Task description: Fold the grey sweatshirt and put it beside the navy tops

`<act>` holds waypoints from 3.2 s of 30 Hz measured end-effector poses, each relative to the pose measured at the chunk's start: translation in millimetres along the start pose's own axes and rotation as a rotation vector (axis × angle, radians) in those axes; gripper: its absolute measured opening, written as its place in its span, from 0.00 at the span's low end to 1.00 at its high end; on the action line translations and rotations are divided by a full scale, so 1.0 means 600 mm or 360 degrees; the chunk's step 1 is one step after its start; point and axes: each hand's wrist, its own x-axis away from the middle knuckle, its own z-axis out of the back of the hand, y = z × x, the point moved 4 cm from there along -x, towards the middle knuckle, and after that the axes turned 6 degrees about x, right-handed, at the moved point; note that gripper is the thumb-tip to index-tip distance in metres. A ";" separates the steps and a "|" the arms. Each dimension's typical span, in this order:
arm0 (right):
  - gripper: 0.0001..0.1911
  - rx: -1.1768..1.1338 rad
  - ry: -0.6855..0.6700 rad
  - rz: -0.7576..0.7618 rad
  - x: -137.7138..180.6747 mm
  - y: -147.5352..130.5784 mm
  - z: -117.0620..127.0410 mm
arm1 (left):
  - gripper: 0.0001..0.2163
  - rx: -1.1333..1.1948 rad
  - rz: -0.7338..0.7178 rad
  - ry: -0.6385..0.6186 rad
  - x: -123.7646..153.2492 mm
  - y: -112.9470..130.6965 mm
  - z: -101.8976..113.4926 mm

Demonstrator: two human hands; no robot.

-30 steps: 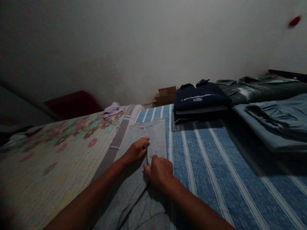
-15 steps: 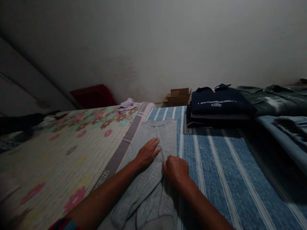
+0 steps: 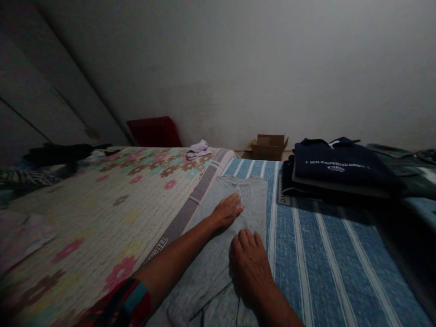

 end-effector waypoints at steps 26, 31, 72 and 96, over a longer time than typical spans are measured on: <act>0.13 -0.0020 -0.0067 0.0116 0.025 0.025 0.003 | 0.13 0.0284 0.0230 0.0210 0.372 -0.015 0.049; 0.13 0.0013 -0.0073 0.0124 0.025 0.025 0.000 | 0.10 0.0315 0.0702 0.0276 0.420 -0.020 0.041; 0.29 -0.0350 -0.0470 0.0622 0.102 -0.177 0.083 | 0.11 0.0904 0.0746 0.0420 0.457 -0.062 0.020; 0.48 -0.0485 -0.0528 0.0601 0.165 -0.222 0.116 | 0.09 0.0078 0.0492 0.0603 0.474 -0.027 0.032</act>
